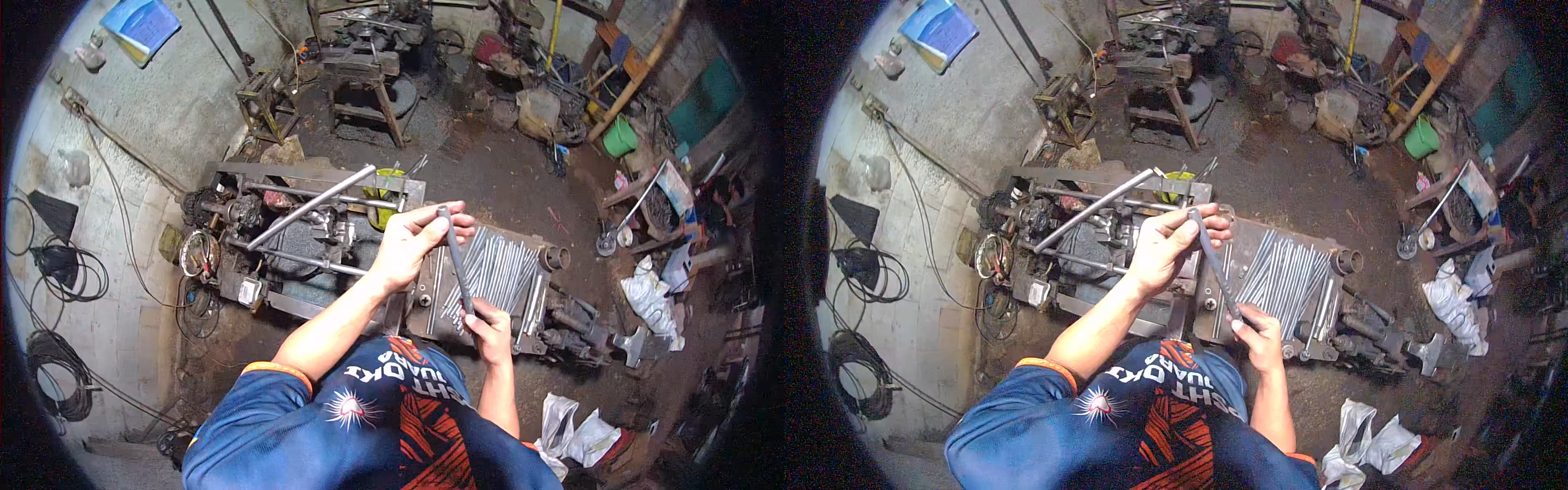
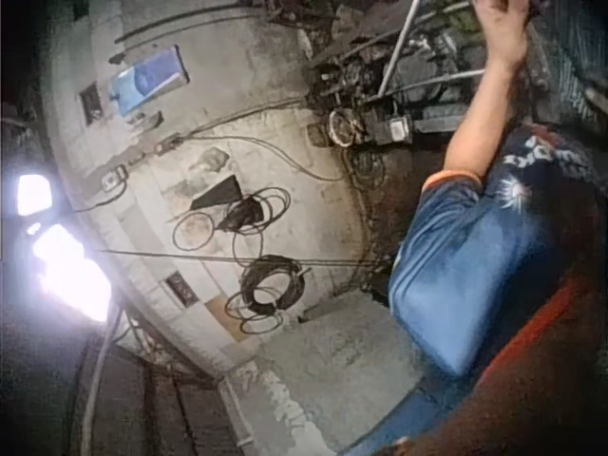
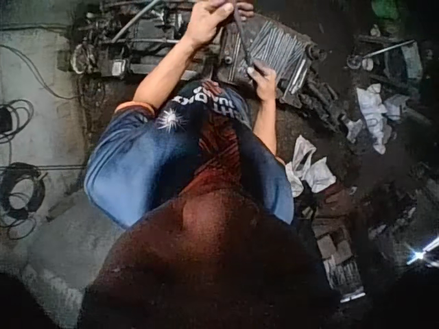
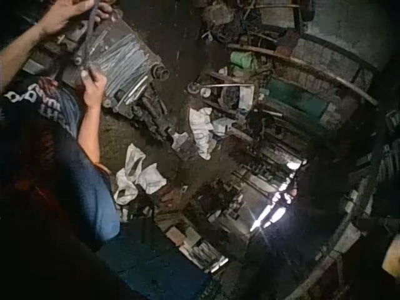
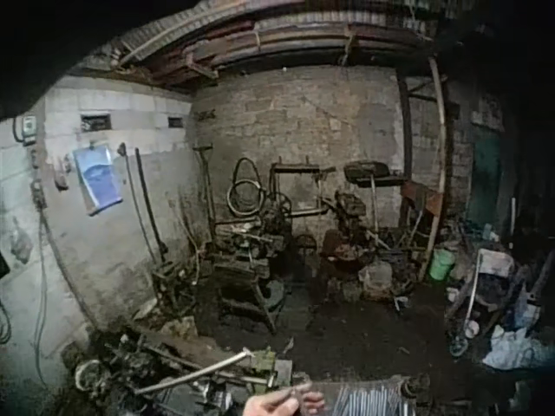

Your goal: Processing metal rods using a workshop machine to bend or shape them.

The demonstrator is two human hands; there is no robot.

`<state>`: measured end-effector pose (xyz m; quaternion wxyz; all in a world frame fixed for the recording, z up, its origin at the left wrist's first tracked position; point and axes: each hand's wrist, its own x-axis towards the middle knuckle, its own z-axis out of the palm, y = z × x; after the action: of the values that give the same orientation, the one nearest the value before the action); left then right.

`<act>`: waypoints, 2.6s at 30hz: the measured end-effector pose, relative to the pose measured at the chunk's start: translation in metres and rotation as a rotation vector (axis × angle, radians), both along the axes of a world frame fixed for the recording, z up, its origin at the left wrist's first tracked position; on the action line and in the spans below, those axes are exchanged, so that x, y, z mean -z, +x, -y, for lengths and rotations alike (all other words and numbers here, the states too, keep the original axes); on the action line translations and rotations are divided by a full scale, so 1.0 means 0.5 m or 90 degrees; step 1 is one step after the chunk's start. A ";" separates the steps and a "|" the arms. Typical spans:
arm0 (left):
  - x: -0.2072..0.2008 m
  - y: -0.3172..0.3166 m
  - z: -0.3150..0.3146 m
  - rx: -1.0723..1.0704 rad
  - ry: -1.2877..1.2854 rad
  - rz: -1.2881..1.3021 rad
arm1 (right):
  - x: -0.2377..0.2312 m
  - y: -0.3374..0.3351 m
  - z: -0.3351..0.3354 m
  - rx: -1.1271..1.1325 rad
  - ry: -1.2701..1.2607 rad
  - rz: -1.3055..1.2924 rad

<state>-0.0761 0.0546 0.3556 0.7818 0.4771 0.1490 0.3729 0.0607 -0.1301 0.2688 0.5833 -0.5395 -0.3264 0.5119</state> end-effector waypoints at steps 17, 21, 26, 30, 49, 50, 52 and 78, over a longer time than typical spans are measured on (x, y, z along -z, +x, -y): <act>-0.054 -0.194 -0.046 -0.063 -0.094 0.122 | -0.079 -0.143 -0.066 0.032 0.093 0.243; -0.050 -0.213 -0.062 -0.053 -0.154 0.179 | -0.098 -0.158 -0.074 0.076 0.114 0.346; -0.061 -0.220 -0.057 -0.026 -0.247 0.247 | -0.098 -0.152 -0.078 0.086 0.154 0.435; -0.083 -0.220 -0.040 -0.015 -0.279 0.316 | -0.105 -0.154 -0.081 0.094 0.163 0.434; -0.047 -0.252 -0.063 0.022 -0.262 0.243 | -0.115 -0.144 -0.082 0.125 0.163 0.513; -0.042 -0.253 -0.065 0.035 -0.237 0.292 | -0.117 -0.146 -0.082 0.116 0.164 0.516; -0.051 -0.255 -0.060 0.041 -0.252 0.329 | -0.112 -0.146 -0.079 0.094 0.165 0.501; 0.023 -0.179 -0.041 -0.148 -0.164 0.167 | -0.187 -0.173 -0.182 -0.071 0.132 -0.326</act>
<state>-0.1657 0.0750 0.3443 0.8008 0.3003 0.1466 0.4970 -0.0260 -0.0392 0.3621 0.6696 -0.3114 -0.2482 0.6270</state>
